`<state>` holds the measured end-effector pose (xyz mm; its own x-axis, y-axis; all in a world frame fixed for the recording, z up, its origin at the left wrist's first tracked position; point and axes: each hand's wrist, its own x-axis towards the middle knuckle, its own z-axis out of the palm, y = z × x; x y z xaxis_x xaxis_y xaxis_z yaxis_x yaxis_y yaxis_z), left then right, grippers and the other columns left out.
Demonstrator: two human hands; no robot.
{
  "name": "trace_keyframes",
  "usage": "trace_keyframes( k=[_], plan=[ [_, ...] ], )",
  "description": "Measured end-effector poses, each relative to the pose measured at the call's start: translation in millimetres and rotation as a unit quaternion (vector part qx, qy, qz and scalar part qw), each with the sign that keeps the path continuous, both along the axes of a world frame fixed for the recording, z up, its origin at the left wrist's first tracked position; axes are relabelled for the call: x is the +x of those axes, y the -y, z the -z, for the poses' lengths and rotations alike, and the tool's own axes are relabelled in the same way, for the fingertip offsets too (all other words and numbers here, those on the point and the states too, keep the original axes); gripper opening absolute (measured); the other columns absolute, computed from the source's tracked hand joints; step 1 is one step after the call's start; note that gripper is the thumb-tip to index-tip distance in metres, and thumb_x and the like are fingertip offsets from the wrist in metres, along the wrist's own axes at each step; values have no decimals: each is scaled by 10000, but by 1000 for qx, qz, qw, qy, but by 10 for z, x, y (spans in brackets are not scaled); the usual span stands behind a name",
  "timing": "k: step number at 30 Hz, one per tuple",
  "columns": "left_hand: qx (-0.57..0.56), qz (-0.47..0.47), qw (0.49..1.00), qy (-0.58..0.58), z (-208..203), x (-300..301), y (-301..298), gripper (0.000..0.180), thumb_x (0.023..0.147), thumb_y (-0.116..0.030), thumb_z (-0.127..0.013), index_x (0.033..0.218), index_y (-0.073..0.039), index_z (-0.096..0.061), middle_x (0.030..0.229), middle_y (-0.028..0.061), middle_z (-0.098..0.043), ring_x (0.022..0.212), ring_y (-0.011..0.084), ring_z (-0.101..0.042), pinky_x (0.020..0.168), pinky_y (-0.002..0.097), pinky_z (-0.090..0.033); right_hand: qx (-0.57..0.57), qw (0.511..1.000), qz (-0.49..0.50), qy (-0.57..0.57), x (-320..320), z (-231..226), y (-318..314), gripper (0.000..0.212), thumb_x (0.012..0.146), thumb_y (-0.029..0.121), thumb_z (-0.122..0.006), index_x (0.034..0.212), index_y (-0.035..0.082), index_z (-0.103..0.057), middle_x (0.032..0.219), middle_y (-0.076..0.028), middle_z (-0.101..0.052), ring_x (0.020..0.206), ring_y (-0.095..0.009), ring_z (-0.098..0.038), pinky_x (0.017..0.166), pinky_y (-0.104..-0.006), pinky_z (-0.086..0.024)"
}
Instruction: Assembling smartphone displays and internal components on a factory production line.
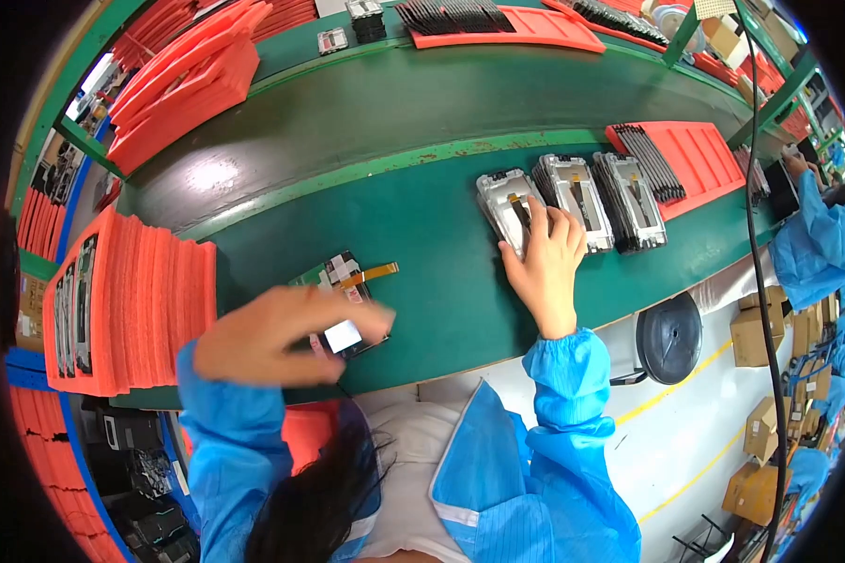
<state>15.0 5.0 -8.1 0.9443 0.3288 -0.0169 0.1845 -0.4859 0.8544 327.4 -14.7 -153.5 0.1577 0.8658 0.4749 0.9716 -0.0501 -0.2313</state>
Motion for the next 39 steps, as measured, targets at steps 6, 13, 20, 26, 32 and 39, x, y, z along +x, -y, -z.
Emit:
trace_keyframes(
  k=[6,13,20,26,32,39],
  plan=[
    [207,-251,935,144,763,546,-297,486,846,-59,-617,1315,-54,-492,1137,138,-590,946,312,-559,852,359,-461,-30,988,-151,-18,-210,-604,208,844,622,132,-785,1383,105,-423,1284,-155,-473,1152,-364,-480,974,-448,-383],
    [175,-131,973,70,783,877,-580,341,801,-69,-652,1138,-25,-616,1052,144,-632,958,306,-567,800,382,-470,-113,930,-307,166,-530,-1124,414,928,545,81,-804,1386,127,-416,1278,-133,-478,1114,-329,-524,936,-405,-431],
    [8,-86,993,82,981,779,-702,229,802,-107,-686,1005,-5,-668,839,111,-658,753,191,-603,677,350,-486,-12,866,-384,320,-645,-1188,403,668,656,139,-753,1289,131,-541,1338,-147,-446,1197,-320,-487,1018,-431,-393],
    [-203,-218,949,101,1108,721,-584,164,909,-133,-621,914,30,-635,758,22,-607,684,78,-559,635,269,-491,130,970,-202,26,-644,-981,803,407,772,102,-652,1178,112,-635,1431,-173,-351,1292,-353,-379,1055,-481,-335],
    [-213,-254,929,165,1420,747,-565,139,916,-112,-604,918,26,-616,747,13,-583,657,72,-559,591,251,-482,85,990,-52,-104,-1038,-188,756,379,804,39,-608,1176,103,-638,1476,-179,-286,1325,-349,-321,1046,-454,-340],
    [-254,-262,918,152,1399,653,-591,137,922,-89,-578,983,30,-607,790,4,-580,671,84,-566,610,259,-487,63,965,-74,-244,-1196,-11,569,354,803,-13,-609,1148,61,-627,1404,-155,-382,1270,-320,-377,1003,-374,-376]
  ],
)
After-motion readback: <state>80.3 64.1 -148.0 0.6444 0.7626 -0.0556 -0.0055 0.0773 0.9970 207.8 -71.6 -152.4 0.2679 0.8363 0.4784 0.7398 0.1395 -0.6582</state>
